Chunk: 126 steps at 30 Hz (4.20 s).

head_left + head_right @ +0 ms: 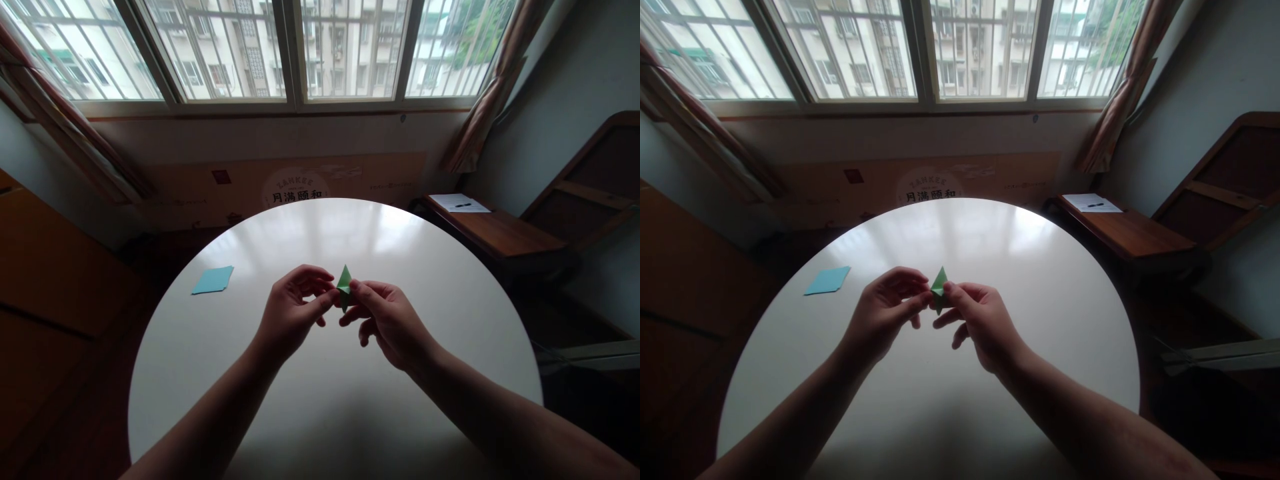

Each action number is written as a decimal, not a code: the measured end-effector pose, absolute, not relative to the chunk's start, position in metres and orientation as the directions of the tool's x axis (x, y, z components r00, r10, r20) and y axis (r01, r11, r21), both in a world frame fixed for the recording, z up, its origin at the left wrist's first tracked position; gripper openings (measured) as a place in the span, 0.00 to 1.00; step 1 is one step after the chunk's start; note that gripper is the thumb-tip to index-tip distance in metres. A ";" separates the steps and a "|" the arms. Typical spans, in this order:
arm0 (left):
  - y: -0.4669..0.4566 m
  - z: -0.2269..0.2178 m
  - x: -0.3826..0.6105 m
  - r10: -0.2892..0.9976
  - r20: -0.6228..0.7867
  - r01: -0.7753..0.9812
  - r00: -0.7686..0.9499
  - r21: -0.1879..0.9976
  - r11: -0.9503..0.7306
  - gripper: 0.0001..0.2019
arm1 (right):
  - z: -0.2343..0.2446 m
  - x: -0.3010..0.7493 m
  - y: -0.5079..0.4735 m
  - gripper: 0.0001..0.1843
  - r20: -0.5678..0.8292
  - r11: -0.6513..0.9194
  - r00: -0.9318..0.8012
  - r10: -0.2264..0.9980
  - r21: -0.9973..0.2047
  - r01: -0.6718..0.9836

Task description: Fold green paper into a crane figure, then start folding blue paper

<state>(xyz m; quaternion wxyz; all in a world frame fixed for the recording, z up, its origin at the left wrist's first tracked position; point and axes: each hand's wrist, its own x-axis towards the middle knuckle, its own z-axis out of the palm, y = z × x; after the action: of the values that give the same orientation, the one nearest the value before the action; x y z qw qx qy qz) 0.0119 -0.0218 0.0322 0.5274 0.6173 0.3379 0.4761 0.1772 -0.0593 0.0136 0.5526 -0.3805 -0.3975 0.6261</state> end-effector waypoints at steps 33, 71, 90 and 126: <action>-0.019 0.045 0.002 0.918 -0.013 0.153 0.397 0.987 -0.053 0.07 | 0.010 0.178 -0.052 0.15 -0.076 -0.123 -0.151 0.986 -0.935 -0.333; -0.017 0.039 0.005 0.927 -0.034 0.113 0.374 0.994 -0.009 0.09 | 0.008 0.178 -0.054 0.13 0.080 0.076 -0.021 0.997 -0.987 -0.145; -0.020 0.033 0.010 0.987 0.013 -0.106 0.159 0.994 0.003 0.11 | 0.010 0.176 -0.055 0.11 0.023 0.018 -0.015 1.000 -0.965 -0.263; -0.020 0.022 0.016 0.946 0.123 0.157 0.301 0.972 -0.176 0.09 | -0.004 0.176 -0.044 0.05 0.136 0.127 -0.071 0.988 -0.985 -0.114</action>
<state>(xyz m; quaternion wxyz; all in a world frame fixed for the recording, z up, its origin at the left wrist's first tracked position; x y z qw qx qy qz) 0.0164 -0.0199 0.0216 0.4803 0.6480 0.4255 0.4103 0.1763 -0.0444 -0.0040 0.5385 -0.4178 -0.5231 0.5116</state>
